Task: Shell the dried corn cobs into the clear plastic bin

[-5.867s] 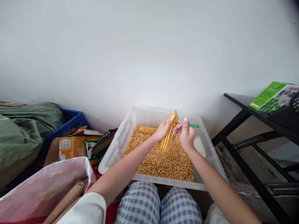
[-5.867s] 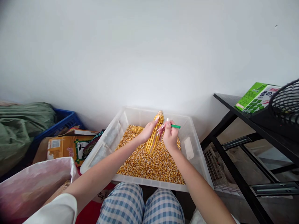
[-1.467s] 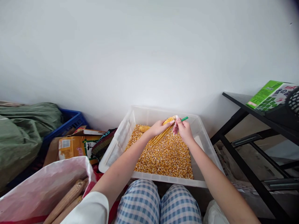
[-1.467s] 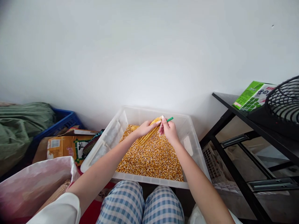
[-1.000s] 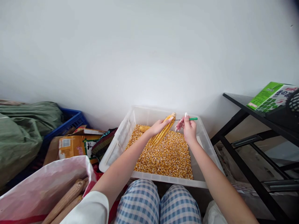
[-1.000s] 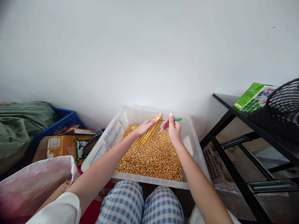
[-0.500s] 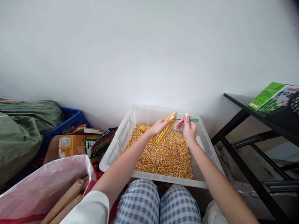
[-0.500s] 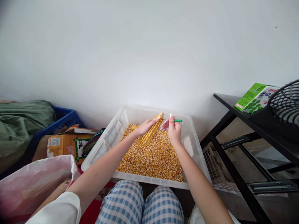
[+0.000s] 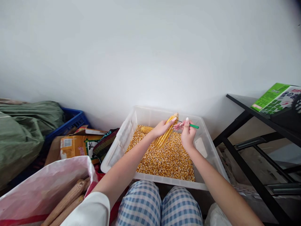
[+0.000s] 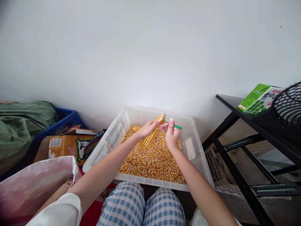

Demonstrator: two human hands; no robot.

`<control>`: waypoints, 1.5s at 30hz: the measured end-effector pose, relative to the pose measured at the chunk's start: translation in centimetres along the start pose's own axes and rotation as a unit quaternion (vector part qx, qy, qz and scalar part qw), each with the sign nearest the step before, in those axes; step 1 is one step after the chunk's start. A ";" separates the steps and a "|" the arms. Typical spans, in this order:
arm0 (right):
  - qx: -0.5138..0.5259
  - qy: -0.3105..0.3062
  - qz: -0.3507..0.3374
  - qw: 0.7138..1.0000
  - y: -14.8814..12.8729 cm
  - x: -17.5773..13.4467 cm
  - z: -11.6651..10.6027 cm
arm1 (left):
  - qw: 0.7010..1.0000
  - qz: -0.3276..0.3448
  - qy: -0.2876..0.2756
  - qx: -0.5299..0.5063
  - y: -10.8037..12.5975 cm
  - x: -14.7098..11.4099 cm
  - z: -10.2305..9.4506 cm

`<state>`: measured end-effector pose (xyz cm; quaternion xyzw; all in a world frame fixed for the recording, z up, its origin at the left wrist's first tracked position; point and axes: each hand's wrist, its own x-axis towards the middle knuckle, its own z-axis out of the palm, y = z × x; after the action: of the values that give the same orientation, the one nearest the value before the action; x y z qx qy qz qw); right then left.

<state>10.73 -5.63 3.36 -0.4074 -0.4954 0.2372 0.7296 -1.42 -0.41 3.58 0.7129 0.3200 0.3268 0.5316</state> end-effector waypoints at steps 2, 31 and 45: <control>-0.012 0.002 -0.008 1.000 0.0 -0.1 0.1 | 0.999 0.015 0.008 0.027 0.3 0.0 0.0; 0.063 -0.094 0.204 0.972 -0.4 2.8 -2.1 | 0.992 0.004 -0.020 0.124 -0.1 -0.2 -0.9; 0.065 -0.046 0.104 0.991 -0.4 1.9 -1.3 | 0.999 -0.044 -0.020 -0.022 0.5 -0.6 -0.8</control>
<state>12.66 -4.86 4.48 -0.3967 -0.4667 0.3617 0.7028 -2.37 -0.50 4.15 0.6926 0.3326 0.2957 0.5677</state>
